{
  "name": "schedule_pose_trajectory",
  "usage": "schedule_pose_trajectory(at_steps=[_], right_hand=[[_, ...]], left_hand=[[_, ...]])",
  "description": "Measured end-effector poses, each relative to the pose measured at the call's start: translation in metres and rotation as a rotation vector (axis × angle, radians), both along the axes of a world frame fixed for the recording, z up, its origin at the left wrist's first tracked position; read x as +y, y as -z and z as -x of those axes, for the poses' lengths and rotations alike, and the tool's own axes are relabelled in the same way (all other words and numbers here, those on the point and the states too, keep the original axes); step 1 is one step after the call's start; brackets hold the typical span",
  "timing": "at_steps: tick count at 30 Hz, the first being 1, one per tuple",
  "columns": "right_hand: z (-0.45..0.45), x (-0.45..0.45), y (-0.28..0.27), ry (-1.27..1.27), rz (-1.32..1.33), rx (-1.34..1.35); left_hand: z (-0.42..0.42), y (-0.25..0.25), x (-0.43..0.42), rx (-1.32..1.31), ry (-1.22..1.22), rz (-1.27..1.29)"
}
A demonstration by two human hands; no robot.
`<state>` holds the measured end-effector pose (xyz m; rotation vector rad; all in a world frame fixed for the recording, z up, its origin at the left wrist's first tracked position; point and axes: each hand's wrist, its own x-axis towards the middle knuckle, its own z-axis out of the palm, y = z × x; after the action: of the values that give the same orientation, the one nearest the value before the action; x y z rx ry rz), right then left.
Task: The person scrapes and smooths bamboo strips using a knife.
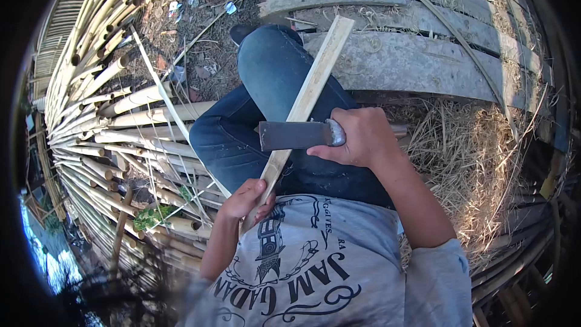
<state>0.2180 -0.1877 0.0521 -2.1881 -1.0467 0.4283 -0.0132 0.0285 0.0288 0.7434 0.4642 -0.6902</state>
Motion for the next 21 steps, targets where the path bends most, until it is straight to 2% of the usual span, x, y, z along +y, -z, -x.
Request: schedule_pose_trajectory(at_steps=[3, 6, 11, 21], right_hand=[[0.0, 0.004, 0.0, 0.011, 0.108, -0.021], [-0.002, 0.011, -0.001, 0.014, 0.133, -0.032], [0.0, 0.021, -0.004, 0.166, 0.199, 0.018], [-0.001, 0.023, -0.008, 0.132, 0.242, 0.025]], left_hand=[[-0.013, 0.009, -0.001, -0.022, 0.068, -0.053], [-0.015, 0.014, -0.006, -0.004, 0.021, 0.082], [0.004, 0.017, -0.012, -0.021, -0.001, 0.037], [0.026, 0.009, 0.001, 0.04, 0.008, 0.023]])
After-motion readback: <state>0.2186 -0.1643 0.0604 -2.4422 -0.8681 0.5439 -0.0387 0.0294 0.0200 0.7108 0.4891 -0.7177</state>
